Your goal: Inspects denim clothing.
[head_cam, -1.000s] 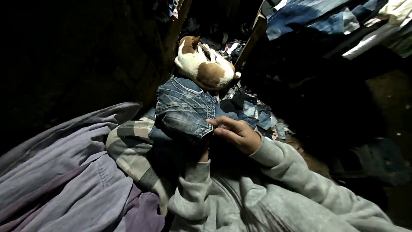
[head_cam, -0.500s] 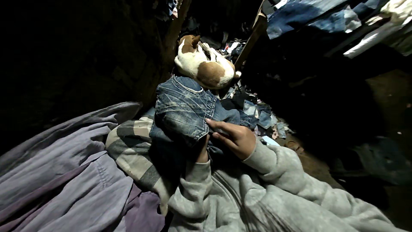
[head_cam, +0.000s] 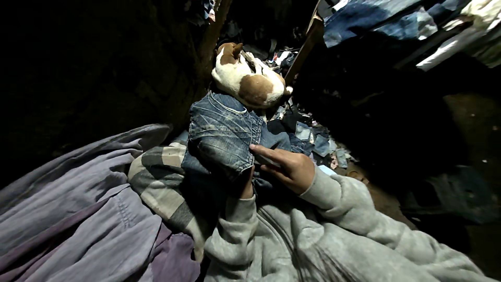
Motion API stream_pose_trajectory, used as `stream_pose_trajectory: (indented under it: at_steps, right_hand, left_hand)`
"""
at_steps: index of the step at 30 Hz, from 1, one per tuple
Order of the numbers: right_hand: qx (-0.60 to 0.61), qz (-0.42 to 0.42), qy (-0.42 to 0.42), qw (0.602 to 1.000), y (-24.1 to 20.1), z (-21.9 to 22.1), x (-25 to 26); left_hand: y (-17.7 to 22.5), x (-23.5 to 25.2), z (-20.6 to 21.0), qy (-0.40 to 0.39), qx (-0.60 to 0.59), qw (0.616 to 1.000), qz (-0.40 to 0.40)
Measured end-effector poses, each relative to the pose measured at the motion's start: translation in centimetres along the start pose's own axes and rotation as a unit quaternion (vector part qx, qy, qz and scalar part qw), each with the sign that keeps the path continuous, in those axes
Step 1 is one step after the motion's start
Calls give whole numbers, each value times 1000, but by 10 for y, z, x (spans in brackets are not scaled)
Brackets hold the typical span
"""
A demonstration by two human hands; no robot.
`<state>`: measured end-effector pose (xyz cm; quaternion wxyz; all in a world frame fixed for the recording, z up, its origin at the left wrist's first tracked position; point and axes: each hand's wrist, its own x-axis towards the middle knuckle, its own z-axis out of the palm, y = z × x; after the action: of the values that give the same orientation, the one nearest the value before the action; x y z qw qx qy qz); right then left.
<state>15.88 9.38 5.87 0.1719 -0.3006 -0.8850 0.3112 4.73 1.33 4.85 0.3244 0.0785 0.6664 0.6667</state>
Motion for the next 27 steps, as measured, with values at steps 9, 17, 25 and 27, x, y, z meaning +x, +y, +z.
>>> stream_pose_trajectory:
  at_steps: [9, 17, 25, 27]
  right_hand:
    - [47, 45, 24, 998, -11, 11, 13]
    - [411, 151, -98, 894, -3, -16, 26]
    - [402, 134, -108, 899, -3, -19, 22]
    - [394, 125, -101, 905, -2, -21, 23]
  left_hand:
    - [-16, 1, 4, -25, 24, 997, 66]
    - [-36, 39, -13, -208, -157, 965, -26]
    - [-30, 43, -19, -287, -155, 942, 84]
    - [-33, 44, -22, -271, -144, 946, 100]
